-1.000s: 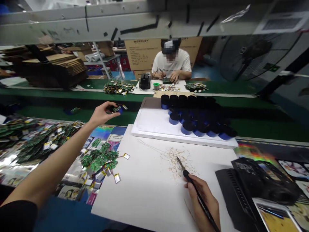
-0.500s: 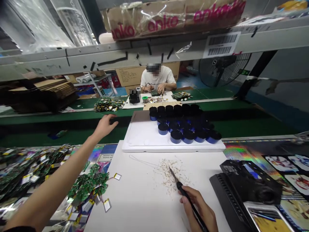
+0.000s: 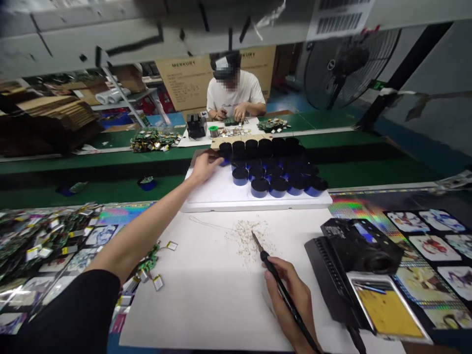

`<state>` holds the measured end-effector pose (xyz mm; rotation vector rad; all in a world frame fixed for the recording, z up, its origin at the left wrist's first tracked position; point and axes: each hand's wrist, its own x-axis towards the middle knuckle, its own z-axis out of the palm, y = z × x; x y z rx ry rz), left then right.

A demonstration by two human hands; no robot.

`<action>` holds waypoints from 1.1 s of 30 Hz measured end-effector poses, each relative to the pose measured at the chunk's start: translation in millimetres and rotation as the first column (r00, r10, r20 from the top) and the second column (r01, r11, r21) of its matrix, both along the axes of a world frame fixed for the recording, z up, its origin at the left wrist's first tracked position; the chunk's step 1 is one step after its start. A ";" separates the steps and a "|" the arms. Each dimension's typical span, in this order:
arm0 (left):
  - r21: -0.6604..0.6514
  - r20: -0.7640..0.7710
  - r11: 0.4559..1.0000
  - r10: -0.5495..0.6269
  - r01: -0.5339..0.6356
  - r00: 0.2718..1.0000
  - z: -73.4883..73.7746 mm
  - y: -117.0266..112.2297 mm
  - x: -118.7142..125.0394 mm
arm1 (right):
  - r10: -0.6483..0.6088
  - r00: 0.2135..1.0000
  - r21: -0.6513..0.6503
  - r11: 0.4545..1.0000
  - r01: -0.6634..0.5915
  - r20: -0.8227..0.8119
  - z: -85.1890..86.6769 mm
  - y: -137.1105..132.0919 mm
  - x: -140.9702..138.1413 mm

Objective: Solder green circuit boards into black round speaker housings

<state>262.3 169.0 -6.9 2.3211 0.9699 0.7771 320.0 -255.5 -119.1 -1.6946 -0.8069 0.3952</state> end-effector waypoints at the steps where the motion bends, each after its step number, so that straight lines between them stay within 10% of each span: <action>1: -0.006 0.028 1.000 -0.005 0.006 1.000 2.6 -3.5 -12.9 | 0.001 1.000 0.000 1.000 -0.001 -0.017 1.5 0.4 -0.9; 5: -0.038 0.180 0.979 -0.192 0.201 0.965 16.2 -33.8 -87.1 | 0.006 0.996 0.027 1.000 -0.004 -0.083 8.6 4.0 -4.8; 10: -0.089 -0.012 0.832 -0.551 0.548 0.835 21.8 -104.8 -169.6 | 0.020 0.996 0.007 1.000 -0.019 -0.093 12.8 4.9 -7.5; 17: -0.197 -0.050 0.698 -0.708 0.688 0.704 -29.1 -187.5 -181.7 | 0.028 1.000 -0.046 0.999 -0.029 -0.007 13.9 3.2 -7.9; 21: -0.237 -0.004 0.708 -0.685 0.665 0.728 -36.2 -185.5 -186.6 | 0.041 0.999 -0.081 0.996 -0.039 0.018 11.9 2.9 -7.3; 25: -0.160 0.021 0.861 -0.485 0.482 0.874 -16.3 -160.3 -208.4 | 0.030 0.999 -0.113 0.993 -0.028 0.012 11.0 3.7 -7.1; 33: -0.069 -0.457 0.975 -0.220 0.212 0.862 -2.3 -125.2 -267.6 | -0.031 0.998 -0.062 0.997 0.034 0.045 16.5 5.6 -7.8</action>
